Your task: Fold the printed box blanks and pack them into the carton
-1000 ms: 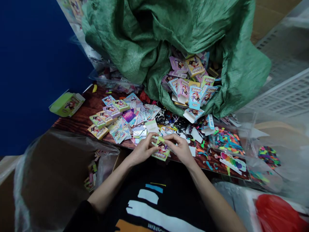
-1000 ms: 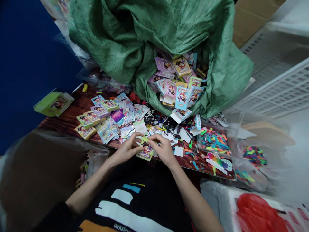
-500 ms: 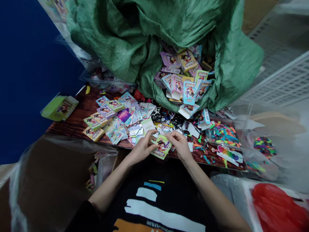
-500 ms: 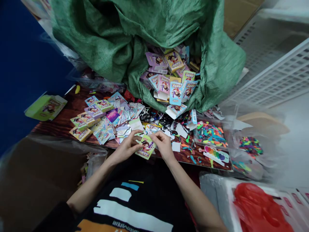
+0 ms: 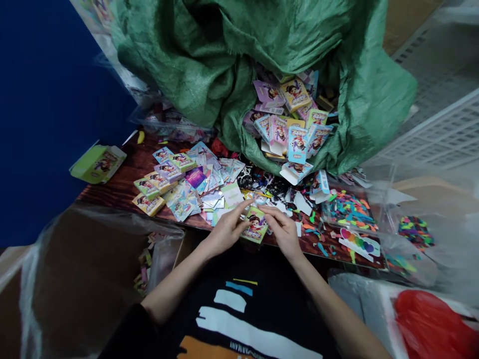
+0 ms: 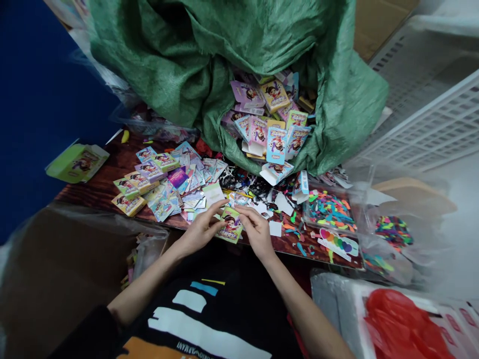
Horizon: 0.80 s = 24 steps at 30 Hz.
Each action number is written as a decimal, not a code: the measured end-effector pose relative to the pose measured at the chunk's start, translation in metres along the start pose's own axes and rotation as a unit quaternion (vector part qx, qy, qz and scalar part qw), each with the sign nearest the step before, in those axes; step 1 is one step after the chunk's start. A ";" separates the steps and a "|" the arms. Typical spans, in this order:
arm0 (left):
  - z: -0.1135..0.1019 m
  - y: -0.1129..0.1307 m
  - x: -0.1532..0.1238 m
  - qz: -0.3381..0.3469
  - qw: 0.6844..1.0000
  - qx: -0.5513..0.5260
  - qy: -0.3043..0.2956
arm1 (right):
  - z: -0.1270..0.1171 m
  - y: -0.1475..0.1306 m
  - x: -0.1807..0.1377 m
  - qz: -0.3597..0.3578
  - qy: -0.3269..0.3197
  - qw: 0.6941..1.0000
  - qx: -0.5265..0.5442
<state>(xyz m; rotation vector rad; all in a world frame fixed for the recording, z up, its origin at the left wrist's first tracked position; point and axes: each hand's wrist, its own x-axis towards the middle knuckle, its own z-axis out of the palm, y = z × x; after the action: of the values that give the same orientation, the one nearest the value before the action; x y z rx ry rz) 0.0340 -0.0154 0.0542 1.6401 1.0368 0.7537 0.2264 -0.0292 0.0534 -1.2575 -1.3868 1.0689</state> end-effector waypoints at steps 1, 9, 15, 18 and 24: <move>-0.001 0.001 0.000 0.007 1.000 0.000 -0.006 | -0.001 0.002 0.001 -0.003 -0.005 1.000 0.007; -0.013 0.000 -0.003 0.029 0.998 -0.006 -0.058 | 0.002 0.012 0.002 0.012 -0.092 0.996 0.003; -0.073 -0.017 -0.007 -0.037 0.998 0.033 0.045 | 0.014 0.028 -0.008 0.090 -0.070 0.993 -0.011; -0.134 -0.031 -0.008 -0.071 0.961 0.085 0.254 | 0.014 0.033 -0.004 0.130 -0.064 0.989 -0.003; -0.213 -0.057 -0.007 -0.136 0.888 0.200 0.390 | 0.026 0.018 -0.003 0.141 -0.165 0.976 -0.033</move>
<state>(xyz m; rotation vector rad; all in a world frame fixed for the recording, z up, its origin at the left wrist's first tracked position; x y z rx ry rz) -0.1671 0.0739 0.0624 1.4757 2.0645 1.0930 0.2043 -0.0305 0.0310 -1.4002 -1.5280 1.4924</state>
